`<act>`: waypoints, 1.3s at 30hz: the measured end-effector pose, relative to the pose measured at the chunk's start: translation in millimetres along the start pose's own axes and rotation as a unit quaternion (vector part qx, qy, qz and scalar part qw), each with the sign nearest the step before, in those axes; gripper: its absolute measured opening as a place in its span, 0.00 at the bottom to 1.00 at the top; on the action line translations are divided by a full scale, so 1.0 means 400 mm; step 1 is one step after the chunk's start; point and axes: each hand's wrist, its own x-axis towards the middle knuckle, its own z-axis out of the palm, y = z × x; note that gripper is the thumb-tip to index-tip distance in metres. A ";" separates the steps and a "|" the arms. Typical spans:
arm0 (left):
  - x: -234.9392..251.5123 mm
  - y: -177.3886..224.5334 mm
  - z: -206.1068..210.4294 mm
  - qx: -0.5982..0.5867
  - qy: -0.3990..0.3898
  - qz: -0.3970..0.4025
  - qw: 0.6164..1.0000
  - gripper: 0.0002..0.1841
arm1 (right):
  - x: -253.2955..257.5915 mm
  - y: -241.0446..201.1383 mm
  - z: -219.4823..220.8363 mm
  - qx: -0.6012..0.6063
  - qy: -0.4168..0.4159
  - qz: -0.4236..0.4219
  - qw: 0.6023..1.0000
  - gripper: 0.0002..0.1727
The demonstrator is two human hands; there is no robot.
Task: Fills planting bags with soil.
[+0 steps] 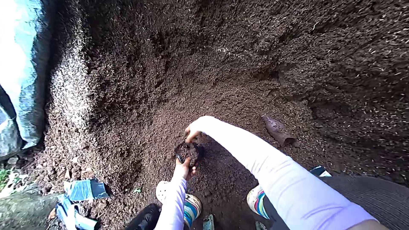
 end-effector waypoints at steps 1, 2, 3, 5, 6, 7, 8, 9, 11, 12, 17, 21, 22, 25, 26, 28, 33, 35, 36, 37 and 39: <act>-0.009 0.007 -0.009 0.030 -0.007 -0.002 1.000 0.30 | 0.011 0.037 -0.017 0.044 0.028 0.020 0.998 0.29; -0.017 0.017 -0.016 0.063 -0.007 -0.004 0.998 0.31 | 0.032 0.094 -0.019 0.040 0.085 0.043 0.995 0.28; -0.026 0.027 -0.025 0.092 -0.008 -0.009 0.996 0.32 | 0.069 0.177 -0.001 0.011 0.159 0.052 0.986 0.29; -0.036 0.038 -0.044 0.132 -0.010 0.003 0.991 0.34 | 0.100 0.293 0.046 -0.038 0.180 0.097 0.978 0.36; -0.037 0.040 -0.053 0.148 -0.004 0.016 0.989 0.34 | 0.105 0.313 0.079 -0.048 0.161 0.129 0.977 0.42; -0.035 0.039 -0.061 0.162 0.004 0.033 0.986 0.34 | 0.099 0.311 0.110 -0.052 0.147 0.154 0.976 0.46; -0.031 0.036 -0.067 0.174 0.015 0.052 0.983 0.33 | 0.089 0.304 0.133 -0.043 0.139 0.170 0.975 0.48; -0.029 0.031 -0.071 0.185 0.025 0.065 0.980 0.32 | 0.075 0.297 0.146 -0.032 0.129 0.186 0.974 0.47; -0.025 0.025 -0.082 0.206 0.045 0.089 0.973 0.32 | 0.046 0.288 0.136 -0.006 0.113 0.192 0.975 0.45; -0.022 0.025 -0.088 0.218 0.050 0.105 0.969 0.31 | 0.030 0.273 0.114 -0.002 0.105 0.179 0.978 0.46; -0.042 0.031 -0.108 0.300 0.002 0.112 0.947 0.34 | -0.122 0.050 0.046 -0.020 0.078 0.036 0.996 0.42; -0.059 0.042 -0.107 0.344 -0.046 0.102 0.932 0.34 | -0.173 -0.114 0.081 -0.037 0.065 -0.043 0.996 0.31; -0.065 0.046 -0.108 0.346 -0.049 0.103 0.931 0.33 | -0.171 -0.140 0.089 -0.067 0.060 -0.034 0.995 0.31; -0.074 0.051 -0.119 0.338 -0.054 0.111 0.933 0.30 | -0.159 -0.178 0.110 -0.127 0.081 0.006 0.989 0.28; -0.076 0.054 -0.124 0.333 -0.057 0.114 0.934 0.30 | -0.157 -0.182 0.112 -0.137 0.088 0.014 0.987 0.27; -0.075 0.054 -0.133 0.323 -0.063 0.119 0.937 0.30 | -0.160 -0.192 0.114 -0.154 0.096 0.030 0.983 0.25; -0.070 0.054 -0.148 0.312 -0.080 0.128 0.938 0.29 | -0.159 -0.189 0.122 -0.177 0.125 0.057 0.975 0.28; -0.068 0.053 -0.154 0.307 -0.082 0.130 0.939 0.28 | -0.149 -0.177 0.129 -0.189 0.133 0.070 0.971 0.28; -0.068 0.054 -0.157 0.305 -0.085 0.131 0.940 0.29 | -0.143 -0.169 0.133 -0.196 0.135 0.078 0.968 0.28; -0.069 0.056 -0.160 0.304 -0.087 0.132 0.940 0.29 | -0.138 -0.163 0.137 -0.205 0.135 0.087 0.966 0.28; -0.071 0.061 -0.164 0.305 -0.092 0.132 0.939 0.29 | -0.132 -0.161 0.143 -0.223 0.130 0.104 0.960 0.28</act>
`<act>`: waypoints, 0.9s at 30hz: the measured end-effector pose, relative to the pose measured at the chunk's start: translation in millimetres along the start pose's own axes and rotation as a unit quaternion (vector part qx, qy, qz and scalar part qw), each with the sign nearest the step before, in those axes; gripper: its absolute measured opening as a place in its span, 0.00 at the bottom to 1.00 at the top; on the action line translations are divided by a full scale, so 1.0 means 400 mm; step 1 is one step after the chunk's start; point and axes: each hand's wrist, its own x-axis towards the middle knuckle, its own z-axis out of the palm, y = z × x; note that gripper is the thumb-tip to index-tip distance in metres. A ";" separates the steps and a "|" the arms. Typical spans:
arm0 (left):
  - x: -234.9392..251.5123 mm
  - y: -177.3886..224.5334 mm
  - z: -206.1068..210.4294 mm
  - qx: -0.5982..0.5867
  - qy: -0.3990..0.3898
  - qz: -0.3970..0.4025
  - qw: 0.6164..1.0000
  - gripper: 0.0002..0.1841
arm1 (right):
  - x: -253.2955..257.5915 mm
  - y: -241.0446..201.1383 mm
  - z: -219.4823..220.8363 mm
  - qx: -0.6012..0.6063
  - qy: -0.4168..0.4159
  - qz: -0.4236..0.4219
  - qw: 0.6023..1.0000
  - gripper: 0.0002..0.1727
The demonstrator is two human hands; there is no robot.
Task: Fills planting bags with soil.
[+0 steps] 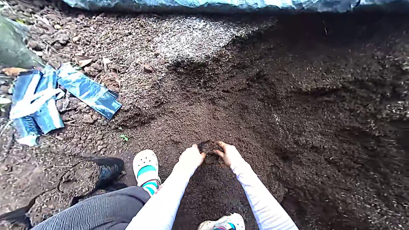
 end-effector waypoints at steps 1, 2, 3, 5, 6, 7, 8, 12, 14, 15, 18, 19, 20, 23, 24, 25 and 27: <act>-0.002 0.002 0.000 0.003 -0.004 -0.001 1.000 0.30 | -0.001 -0.005 0.002 -0.013 -0.004 0.009 1.000 0.29; -0.003 0.002 0.001 0.008 -0.008 -0.003 1.000 0.31 | -0.003 -0.014 0.003 -0.025 -0.004 0.022 0.999 0.30; -0.004 0.002 0.004 0.011 -0.014 -0.004 1.000 0.32 | -0.007 -0.026 0.002 -0.038 -0.002 0.037 0.999 0.31; -0.005 0.002 0.013 0.027 -0.030 -0.005 0.999 0.34 | -0.015 -0.047 -0.004 -0.060 -0.005 0.065 0.996 0.34; -0.006 0.002 0.017 0.031 -0.035 -0.006 0.999 0.35 | -0.018 -0.050 -0.006 -0.061 -0.004 0.068 0.996 0.37; -0.007 0.002 0.020 0.034 -0.040 -0.006 0.999 0.36 | -0.019 -0.047 -0.005 -0.052 0.000 0.062 0.997 0.39; -0.007 0.002 0.024 0.034 -0.044 -0.005 0.998 0.37 | -0.019 -0.041 -0.002 -0.038 0.001 0.052 0.998 0.39; -0.002 -0.002 0.033 0.024 -0.053 -0.005 0.998 0.38 | -0.018 -0.031 -0.003 -0.002 0.013 0.018 1.000 0.29; -0.001 -0.001 0.035 0.019 -0.060 -0.010 0.998 0.39 | -0.023 -0.029 -0.001 0.017 0.025 0.002 1.000 0.30; -0.002 -0.001 0.034 0.015 -0.065 -0.012 0.998 0.39 | -0.027 -0.031 0.002 0.025 0.031 -0.003 0.999 0.29; -0.005 0.005 0.037 0.012 -0.069 -0.009 0.998 0.32 | -0.025 -0.046 0.037 0.022 0.054 -0.003 0.998 0.20; -0.005 0.007 0.041 0.010 -0.066 -0.001 0.998 0.28 | -0.018 -0.054 0.055 0.014 0.061 0.004 0.998 0.19; -0.004 0.009 0.046 0.002 -0.064 0.007 0.998 0.27 | -0.013 -0.059 0.070 0.008 0.060 0.006 0.998 0.18; 0.008 0.003 0.061 -0.007 -0.039 -0.003 0.999 0.26 | -0.021 -0.042 0.052 0.044 0.030 -0.007 0.999 0.24; 0.010 -0.003 0.062 -0.009 -0.036 -0.010 0.999 0.27 | -0.034 -0.030 0.042 0.072 0.035 -0.008 0.997 0.28; 0.010 -0.008 0.064 -0.012 -0.037 -0.015 0.999 0.28 | -0.049 -0.017 0.039 0.094 0.051 0.002 0.994 0.29; 0.009 -0.010 0.071 -0.011 -0.053 -0.022 0.998 0.32 | -0.067 -0.006 0.059 0.116 0.074 0.025 0.990 0.26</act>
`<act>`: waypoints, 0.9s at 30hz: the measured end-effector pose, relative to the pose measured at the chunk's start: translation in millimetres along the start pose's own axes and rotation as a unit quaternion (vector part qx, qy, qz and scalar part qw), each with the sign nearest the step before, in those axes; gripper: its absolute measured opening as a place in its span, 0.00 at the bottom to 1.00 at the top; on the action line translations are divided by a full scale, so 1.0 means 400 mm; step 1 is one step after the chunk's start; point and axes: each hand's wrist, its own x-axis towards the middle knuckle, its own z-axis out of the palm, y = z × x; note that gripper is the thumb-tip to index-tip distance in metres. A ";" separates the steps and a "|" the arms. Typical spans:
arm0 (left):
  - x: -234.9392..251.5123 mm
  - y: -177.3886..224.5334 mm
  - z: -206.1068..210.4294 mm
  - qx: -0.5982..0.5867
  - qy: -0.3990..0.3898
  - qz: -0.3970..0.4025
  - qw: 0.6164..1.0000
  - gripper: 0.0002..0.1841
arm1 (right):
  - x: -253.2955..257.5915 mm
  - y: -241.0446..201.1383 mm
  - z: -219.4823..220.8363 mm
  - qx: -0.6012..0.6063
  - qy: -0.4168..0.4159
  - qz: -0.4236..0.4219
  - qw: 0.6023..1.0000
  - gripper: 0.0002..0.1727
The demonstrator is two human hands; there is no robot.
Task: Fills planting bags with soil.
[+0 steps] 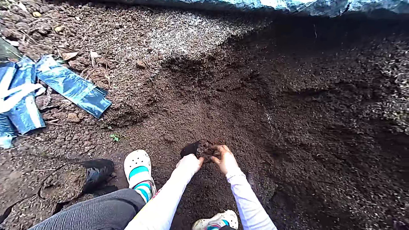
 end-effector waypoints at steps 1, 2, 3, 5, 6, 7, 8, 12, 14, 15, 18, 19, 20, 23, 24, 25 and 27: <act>0.001 0.002 0.005 0.003 -0.001 0.001 1.000 0.30 | -0.003 0.002 0.023 -0.003 0.009 0.003 1.000 0.24; 0.002 0.006 0.009 0.004 0.004 0.003 1.000 0.28 | -0.003 -0.002 0.049 -0.015 0.019 0.004 1.000 0.22; 0.001 0.012 0.009 0.006 0.010 0.008 1.000 0.26 | 0.001 -0.011 0.072 -0.031 0.032 0.006 0.999 0.20; -0.003 0.016 0.013 0.011 0.016 0.022 1.000 0.25 | 0.017 -0.026 0.113 -0.071 0.064 0.006 0.995 0.17; -0.005 0.015 0.019 0.017 0.018 0.029 0.999 0.25 | 0.023 -0.032 0.129 -0.090 0.064 0.008 0.994 0.19; -0.007 0.015 0.025 0.023 0.021 0.038 0.999 0.24 | 0.027 -0.040 0.132 -0.098 0.043 0.019 0.994 0.22; -0.009 0.015 0.031 0.026 0.027 0.051 0.998 0.24 | 0.029 -0.047 0.127 -0.101 0.015 0.026 0.994 0.23; -0.032 0.044 -0.017 0.012 0.088 0.129 0.988 0.22 | 0.059 0.003 0.037 -0.037 -0.063 -0.036 0.997 0.20; -0.028 0.053 -0.072 0.023 0.112 0.116 0.987 0.25 | 0.073 0.085 0.000 0.135 -0.045 -0.067 0.988 0.20; -0.012 0.045 -0.089 0.025 0.108 0.096 0.989 0.32 | 0.072 0.132 -0.004 0.229 -0.016 -0.052 0.972 0.20; 0.053 0.007 -0.086 0.001 0.066 0.029 0.997 0.47 | 0.092 0.303 0.032 0.268 0.050 0.053 0.961 0.22; 0.074 -0.003 -0.073 -0.022 0.055 0.017 0.998 0.46 | 0.099 0.363 0.065 0.232 0.045 0.092 0.967 0.23; 0.090 -0.005 -0.059 -0.049 0.047 0.013 0.998 0.42 | 0.102 0.416 0.105 0.200 0.032 0.139 0.969 0.25; 0.108 0.023 -0.041 -0.032 0.076 0.005 0.997 0.30 | 0.072 0.487 0.244 0.206 0.004 0.280 0.938 0.44; 0.100 0.039 -0.040 0.002 0.090 -0.005 0.996 0.28 | 0.063 0.480 0.290 0.213 0.000 0.312 0.926 0.50; 0.089 0.057 -0.040 0.034 0.096 -0.018 0.995 0.28 | 0.064 0.464 0.327 0.209 -0.005 0.338 0.918 0.54; 0.070 0.087 -0.033 0.101 0.113 -0.042 0.988 0.28 | 0.082 0.440 0.359 0.217 -0.009 0.359 0.908 0.54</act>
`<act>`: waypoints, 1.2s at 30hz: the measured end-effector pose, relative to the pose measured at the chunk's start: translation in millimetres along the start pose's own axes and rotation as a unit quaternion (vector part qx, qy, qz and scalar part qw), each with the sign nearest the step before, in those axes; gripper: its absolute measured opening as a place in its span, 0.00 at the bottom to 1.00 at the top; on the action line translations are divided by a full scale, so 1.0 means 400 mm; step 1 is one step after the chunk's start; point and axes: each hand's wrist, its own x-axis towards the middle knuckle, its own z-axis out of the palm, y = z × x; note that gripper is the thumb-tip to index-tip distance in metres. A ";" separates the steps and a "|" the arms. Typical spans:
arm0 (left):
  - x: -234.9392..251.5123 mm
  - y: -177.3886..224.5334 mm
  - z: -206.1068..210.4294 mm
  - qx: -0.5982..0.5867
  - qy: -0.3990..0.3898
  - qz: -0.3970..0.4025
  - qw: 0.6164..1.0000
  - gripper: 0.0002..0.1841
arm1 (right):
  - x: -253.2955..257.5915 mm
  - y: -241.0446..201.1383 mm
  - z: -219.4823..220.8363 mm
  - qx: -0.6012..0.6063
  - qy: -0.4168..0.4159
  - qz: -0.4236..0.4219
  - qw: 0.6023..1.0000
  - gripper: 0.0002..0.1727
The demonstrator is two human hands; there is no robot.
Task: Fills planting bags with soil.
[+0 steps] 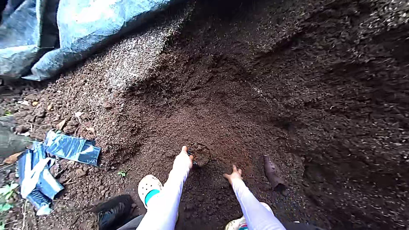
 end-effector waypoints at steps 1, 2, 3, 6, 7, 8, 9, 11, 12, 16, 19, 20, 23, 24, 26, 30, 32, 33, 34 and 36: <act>-0.018 0.014 0.003 0.041 0.011 -0.008 0.999 0.29 | 0.009 -0.001 0.000 0.020 -0.014 -0.004 1.000 0.53; -0.041 0.026 0.009 0.086 0.027 -0.009 0.996 0.30 | 0.021 0.007 -0.008 0.071 -0.031 -0.013 0.997 0.51; -0.062 0.032 0.019 0.120 0.049 0.005 0.992 0.32 | 0.028 0.024 -0.017 0.160 -0.043 -0.020 0.986 0.49; -0.088 0.010 0.081 0.174 0.159 0.133 0.963 0.39 | -0.012 0.033 -0.076 0.457 -0.117 -0.018 0.882 0.42; -0.080 -0.006 0.104 0.179 0.202 0.184 0.945 0.42 | -0.025 0.014 -0.095 0.505 -0.136 -0.032 0.852 0.38; -0.068 -0.025 0.126 0.173 0.256 0.239 0.921 0.42 | -0.041 -0.013 -0.114 0.540 -0.153 -0.049 0.826 0.33; -0.052 -0.044 0.145 0.155 0.315 0.300 0.887 0.41 | -0.060 -0.046 -0.131 0.564 -0.163 -0.071 0.807 0.29; -0.034 -0.056 0.162 0.097 0.374 0.352 0.852 0.38 | -0.106 -0.114 -0.157 0.600 -0.174 -0.120 0.771 0.20; -0.039 -0.054 0.162 0.049 0.368 0.326 0.870 0.37 | -0.136 -0.148 -0.166 0.613 -0.175 -0.141 0.757 0.17; -0.061 -0.049 0.105 -0.089 0.190 0.058 0.976 0.42 | -0.260 -0.268 -0.168 0.645 -0.172 -0.209 0.715 0.25; -0.054 -0.071 0.091 -0.085 0.066 0.007 0.994 0.34 | -0.308 -0.323 -0.132 0.597 -0.118 -0.261 0.749 0.30; -0.059 -0.069 0.084 -0.080 0.042 0.005 0.996 0.30 | -0.316 -0.337 -0.118 0.559 -0.087 -0.277 0.777 0.30; -0.078 -0.054 0.064 -0.046 0.021 0.004 0.999 0.26 | -0.333 -0.362 -0.109 0.404 -0.029 -0.350 0.845 0.27; -0.079 -0.055 0.059 -0.041 0.016 0.003 0.999 0.26 | -0.340 -0.370 -0.118 0.367 -0.014 -0.361 0.857 0.25; -0.073 -0.064 0.053 -0.042 -0.003 0.010 0.999 0.27 | -0.348 -0.384 -0.129 0.332 0.007 -0.352 0.875 0.23; -0.059 -0.067 0.055 -0.070 -0.037 0.061 0.995 0.26 | -0.323 -0.385 -0.085 0.250 -0.077 -0.308 0.915 0.25; -0.058 -0.066 0.053 -0.082 -0.034 0.065 0.994 0.25 | -0.321 -0.398 -0.091 0.295 -0.078 -0.322 0.896 0.21; -0.057 -0.070 0.049 -0.086 -0.033 0.066 0.994 0.25 | -0.336 -0.409 -0.104 0.340 -0.081 -0.329 0.877 0.19; -0.055 -0.072 0.045 -0.090 -0.033 0.067 0.993 0.25 | -0.357 -0.416 -0.118 0.369 -0.095 -0.328 0.864 0.19; -0.058 -0.073 0.044 -0.096 -0.033 0.071 0.992 0.24 | -0.371 -0.407 -0.102 0.335 -0.125 -0.308 0.882 0.18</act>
